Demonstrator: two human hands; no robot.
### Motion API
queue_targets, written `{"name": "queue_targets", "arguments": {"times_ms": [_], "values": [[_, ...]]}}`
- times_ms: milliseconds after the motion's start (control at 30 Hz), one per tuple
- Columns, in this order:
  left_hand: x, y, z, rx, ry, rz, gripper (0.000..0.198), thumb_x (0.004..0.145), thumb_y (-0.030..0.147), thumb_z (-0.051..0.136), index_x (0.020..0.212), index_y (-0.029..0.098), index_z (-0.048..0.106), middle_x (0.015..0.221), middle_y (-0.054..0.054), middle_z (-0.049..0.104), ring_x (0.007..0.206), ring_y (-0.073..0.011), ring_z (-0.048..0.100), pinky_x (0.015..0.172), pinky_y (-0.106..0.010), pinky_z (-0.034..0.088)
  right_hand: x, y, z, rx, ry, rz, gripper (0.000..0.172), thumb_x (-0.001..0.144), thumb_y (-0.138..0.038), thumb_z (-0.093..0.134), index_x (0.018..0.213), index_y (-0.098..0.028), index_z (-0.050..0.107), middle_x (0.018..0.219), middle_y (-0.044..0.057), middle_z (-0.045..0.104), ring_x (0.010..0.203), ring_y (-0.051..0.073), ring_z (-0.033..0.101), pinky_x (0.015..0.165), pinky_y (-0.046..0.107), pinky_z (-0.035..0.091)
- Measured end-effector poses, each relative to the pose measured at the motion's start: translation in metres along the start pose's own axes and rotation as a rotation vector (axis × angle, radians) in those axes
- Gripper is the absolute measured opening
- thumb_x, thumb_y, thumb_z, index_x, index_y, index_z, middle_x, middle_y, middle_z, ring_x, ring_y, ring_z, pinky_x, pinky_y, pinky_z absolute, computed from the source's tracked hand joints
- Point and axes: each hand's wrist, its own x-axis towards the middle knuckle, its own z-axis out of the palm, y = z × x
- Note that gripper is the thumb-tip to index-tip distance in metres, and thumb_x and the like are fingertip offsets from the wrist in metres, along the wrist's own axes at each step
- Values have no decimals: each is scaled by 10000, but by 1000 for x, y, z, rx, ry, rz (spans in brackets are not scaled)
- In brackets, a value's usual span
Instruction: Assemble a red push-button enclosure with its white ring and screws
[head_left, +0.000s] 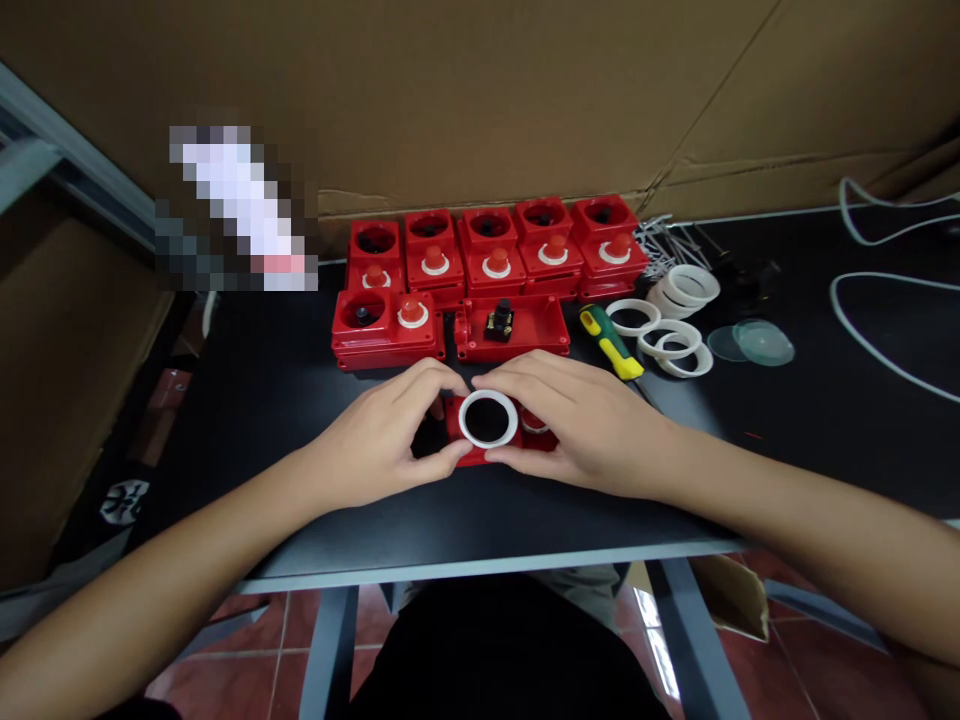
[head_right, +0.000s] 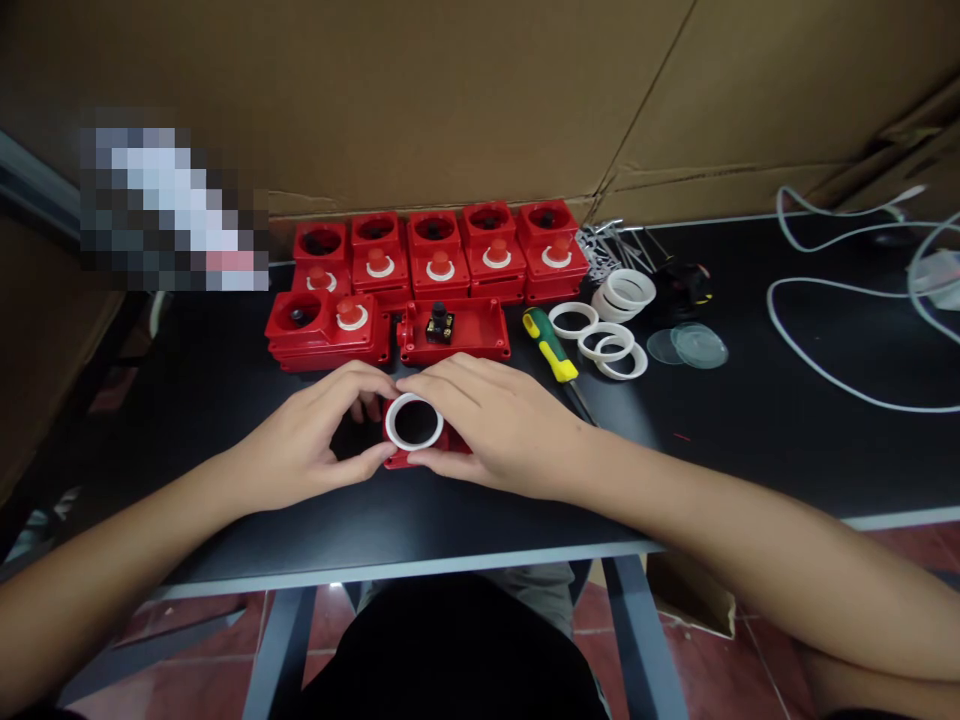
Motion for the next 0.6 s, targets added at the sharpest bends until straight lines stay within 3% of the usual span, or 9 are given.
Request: {"name": "queue_targets", "arguments": {"times_ms": [600], "values": [[0,-1,-1,67,-4,57,336,1080,314,702,1377,206,589,1268,-102,729,1024,-229,735,843,-351,628,1,-1,1,16,10,-3,478,1145,-480,689,1410,-84,663,1260,204,813,1138,311,791,981,451,698]]}}
